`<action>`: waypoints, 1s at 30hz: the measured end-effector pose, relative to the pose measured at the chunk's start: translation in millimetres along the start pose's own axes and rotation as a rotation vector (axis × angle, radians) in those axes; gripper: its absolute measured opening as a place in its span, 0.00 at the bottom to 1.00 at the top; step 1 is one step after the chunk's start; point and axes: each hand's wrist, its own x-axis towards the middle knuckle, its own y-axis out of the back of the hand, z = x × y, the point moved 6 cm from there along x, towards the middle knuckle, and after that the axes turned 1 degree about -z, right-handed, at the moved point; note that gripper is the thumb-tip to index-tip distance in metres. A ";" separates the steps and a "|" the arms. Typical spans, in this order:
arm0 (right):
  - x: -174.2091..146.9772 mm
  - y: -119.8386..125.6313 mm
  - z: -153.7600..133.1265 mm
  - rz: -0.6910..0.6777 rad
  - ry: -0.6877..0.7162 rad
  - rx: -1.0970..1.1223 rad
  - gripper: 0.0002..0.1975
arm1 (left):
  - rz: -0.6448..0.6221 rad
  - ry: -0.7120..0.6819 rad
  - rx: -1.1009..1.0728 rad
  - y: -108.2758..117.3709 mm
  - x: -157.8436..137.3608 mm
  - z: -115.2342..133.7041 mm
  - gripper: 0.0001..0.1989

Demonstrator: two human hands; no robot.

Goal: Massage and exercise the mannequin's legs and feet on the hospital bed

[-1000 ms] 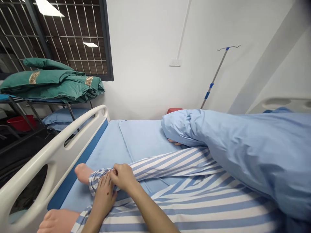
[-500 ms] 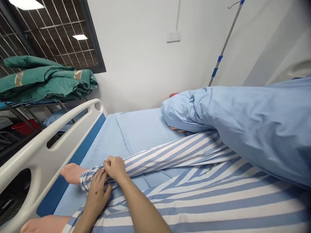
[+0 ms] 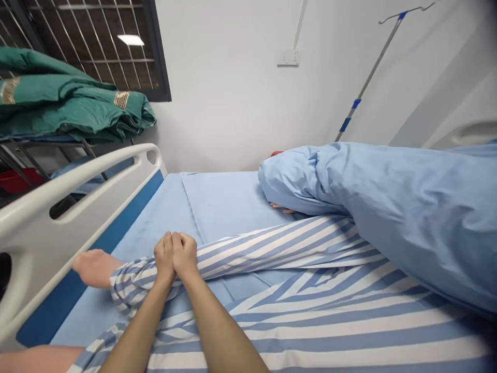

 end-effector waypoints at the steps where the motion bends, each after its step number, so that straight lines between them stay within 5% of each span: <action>1: -1.1 -0.5 -0.4 -0.005 0.015 -0.032 0.20 | -0.008 -0.045 0.039 0.0 -2.0 -1.9 0.16; 9: -4.2 -2.2 1.7 -0.036 0.037 -0.044 0.19 | 0.000 -0.121 0.147 0.6 -4.4 -1.1 0.15; 16: 13.5 0.6 4.5 -0.147 -0.128 -0.007 0.15 | -0.012 -0.136 0.309 -6.2 -10.7 -0.5 0.16; 22: 18.4 29.6 -12.4 -0.246 0.170 -0.357 0.18 | -0.069 -0.157 0.442 -13.1 -16.9 4.2 0.17; 30: 14.9 44.3 4.4 -0.268 0.181 -0.220 0.19 | -0.079 -0.150 0.440 -17.8 -16.3 7.0 0.19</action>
